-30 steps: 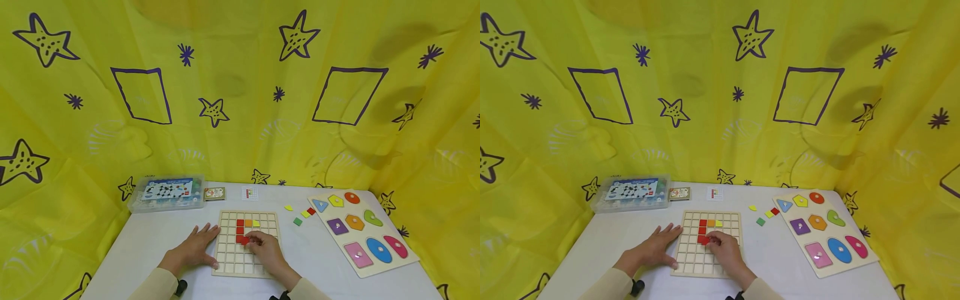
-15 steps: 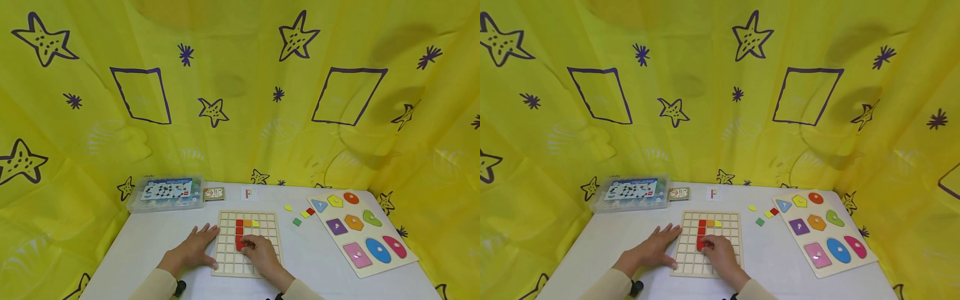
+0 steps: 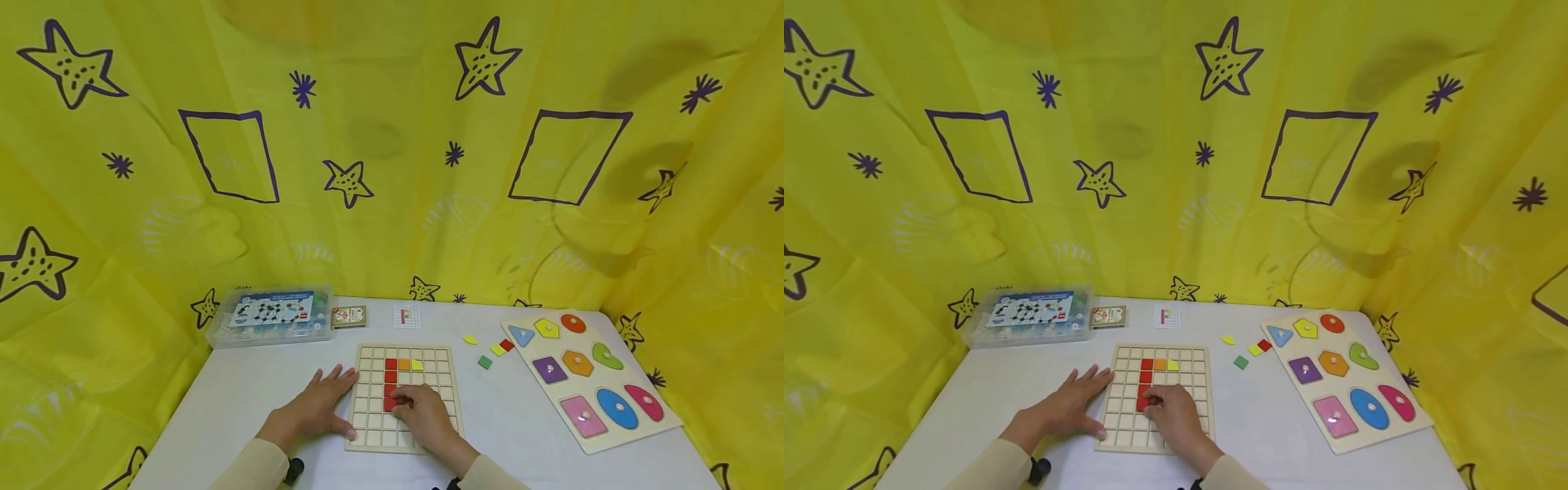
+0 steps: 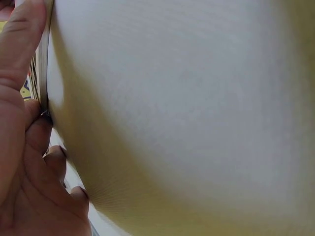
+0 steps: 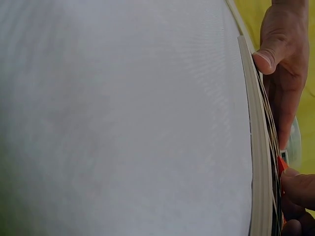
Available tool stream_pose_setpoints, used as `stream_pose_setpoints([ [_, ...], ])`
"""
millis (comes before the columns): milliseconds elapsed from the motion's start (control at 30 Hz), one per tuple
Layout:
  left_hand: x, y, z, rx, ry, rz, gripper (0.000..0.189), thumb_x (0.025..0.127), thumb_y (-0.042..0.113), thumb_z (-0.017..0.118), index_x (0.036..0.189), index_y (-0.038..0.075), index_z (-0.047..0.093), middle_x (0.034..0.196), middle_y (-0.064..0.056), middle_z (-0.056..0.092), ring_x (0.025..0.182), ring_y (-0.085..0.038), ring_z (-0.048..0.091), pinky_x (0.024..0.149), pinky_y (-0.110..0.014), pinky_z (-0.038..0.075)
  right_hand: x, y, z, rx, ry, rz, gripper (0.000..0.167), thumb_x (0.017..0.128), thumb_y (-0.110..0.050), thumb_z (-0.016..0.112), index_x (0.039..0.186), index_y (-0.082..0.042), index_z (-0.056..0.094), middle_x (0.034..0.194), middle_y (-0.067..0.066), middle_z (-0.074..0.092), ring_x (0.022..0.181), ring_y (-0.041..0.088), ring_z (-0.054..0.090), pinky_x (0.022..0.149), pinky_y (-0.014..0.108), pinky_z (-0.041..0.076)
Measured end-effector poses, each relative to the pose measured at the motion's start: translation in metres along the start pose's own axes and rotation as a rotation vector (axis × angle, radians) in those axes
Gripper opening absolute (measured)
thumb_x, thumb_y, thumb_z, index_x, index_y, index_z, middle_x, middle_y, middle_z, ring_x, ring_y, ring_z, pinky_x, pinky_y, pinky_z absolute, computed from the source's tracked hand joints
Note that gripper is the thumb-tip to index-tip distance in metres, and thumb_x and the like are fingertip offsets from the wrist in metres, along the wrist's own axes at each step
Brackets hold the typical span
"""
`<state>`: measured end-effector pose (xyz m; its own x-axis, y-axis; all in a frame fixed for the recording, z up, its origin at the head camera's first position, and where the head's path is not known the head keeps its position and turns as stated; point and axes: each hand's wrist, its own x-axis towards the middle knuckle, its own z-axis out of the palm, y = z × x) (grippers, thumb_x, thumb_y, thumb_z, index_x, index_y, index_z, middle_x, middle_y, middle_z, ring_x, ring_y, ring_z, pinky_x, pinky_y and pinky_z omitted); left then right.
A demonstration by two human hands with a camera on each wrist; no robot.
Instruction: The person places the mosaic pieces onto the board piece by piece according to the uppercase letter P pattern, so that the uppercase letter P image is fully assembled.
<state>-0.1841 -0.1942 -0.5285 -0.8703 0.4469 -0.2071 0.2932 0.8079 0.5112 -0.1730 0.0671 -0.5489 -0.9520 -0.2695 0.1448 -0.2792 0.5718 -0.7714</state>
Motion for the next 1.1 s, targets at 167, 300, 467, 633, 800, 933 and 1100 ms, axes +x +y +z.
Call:
stream_pose_setpoints([
  [167,-0.0001,0.0,0.0005,0.01,0.005,0.007,0.117,0.071,0.057,0.089,0.164,0.008,0.038,0.171,-0.01,0.036,0.162,-0.04,0.021,0.13,-0.067,0.01,0.0001,-0.0015,-0.0008,-0.013,-0.006,-0.015,0.017,0.086,-0.009,0.085,0.103,-0.01,0.081,0.088,-0.007,0.074,0.08,0.004,0.05,0.068,0.023,0.047],
  [300,-0.0004,0.0002,0.0005,0.012,0.006,0.009,0.116,0.071,0.056,0.09,0.163,0.008,0.039,0.171,-0.011,0.037,0.162,-0.041,0.021,0.13,-0.068,0.01,-0.0005,-0.0027,-0.0017,-0.036,-0.003,-0.027,0.018,0.086,-0.01,0.086,0.103,-0.01,0.081,0.091,-0.006,0.076,0.083,0.007,0.054,0.074,0.027,0.05],
  [467,-0.0002,0.0003,0.0006,0.004,0.004,0.002,0.116,0.071,0.056,0.09,0.164,0.009,0.039,0.171,-0.01,0.037,0.162,-0.04,0.021,0.13,-0.067,0.009,-0.0002,-0.0023,-0.0018,-0.07,-0.003,-0.032,0.018,0.086,-0.012,0.086,0.103,-0.011,0.081,0.094,-0.007,0.077,0.09,0.011,0.062,0.1,0.045,0.054],
  [633,0.0002,0.0001,0.0006,0.004,0.002,0.001,0.116,0.07,0.056,0.09,0.164,0.009,0.039,0.171,-0.01,0.037,0.162,-0.04,0.021,0.131,-0.067,0.009,0.0002,-0.001,-0.0007,-0.078,-0.003,-0.03,0.019,0.086,-0.012,0.086,0.104,-0.01,0.082,0.096,-0.006,0.077,0.093,0.012,0.063,0.092,0.038,0.056],
  [800,-0.0002,0.0003,-0.0001,0.009,0.004,0.003,0.117,0.07,0.056,0.09,0.163,0.008,0.039,0.171,-0.01,0.037,0.162,-0.04,0.021,0.13,-0.067,0.009,-0.0001,-0.0003,-0.0008,-0.014,-0.009,-0.002,0.021,0.087,-0.01,0.084,0.108,-0.01,0.08,0.096,-0.005,0.074,0.087,0.008,0.057,0.076,0.025,0.052],
  [933,0.0004,0.0,0.0003,0.01,0.006,0.005,0.116,0.07,0.056,0.09,0.163,0.008,0.039,0.171,-0.011,0.037,0.162,-0.04,0.021,0.131,-0.067,0.009,-0.0004,0.0,-0.0011,0.068,-0.002,0.039,0.022,0.087,-0.008,0.083,0.109,-0.011,0.078,0.099,-0.004,0.07,0.085,0.006,0.055,0.073,0.021,0.05],
  [1100,0.0012,-0.0007,0.0001,0.017,0.016,0.015,0.117,0.07,0.055,0.09,0.163,0.008,0.039,0.171,-0.011,0.037,0.162,-0.041,0.021,0.131,-0.067,0.009,-0.0002,0.0011,-0.0014,0.095,0.018,0.058,0.023,0.088,-0.009,0.083,0.11,-0.011,0.076,0.1,-0.002,0.07,0.084,0.006,0.054,0.072,0.02,0.049],
])
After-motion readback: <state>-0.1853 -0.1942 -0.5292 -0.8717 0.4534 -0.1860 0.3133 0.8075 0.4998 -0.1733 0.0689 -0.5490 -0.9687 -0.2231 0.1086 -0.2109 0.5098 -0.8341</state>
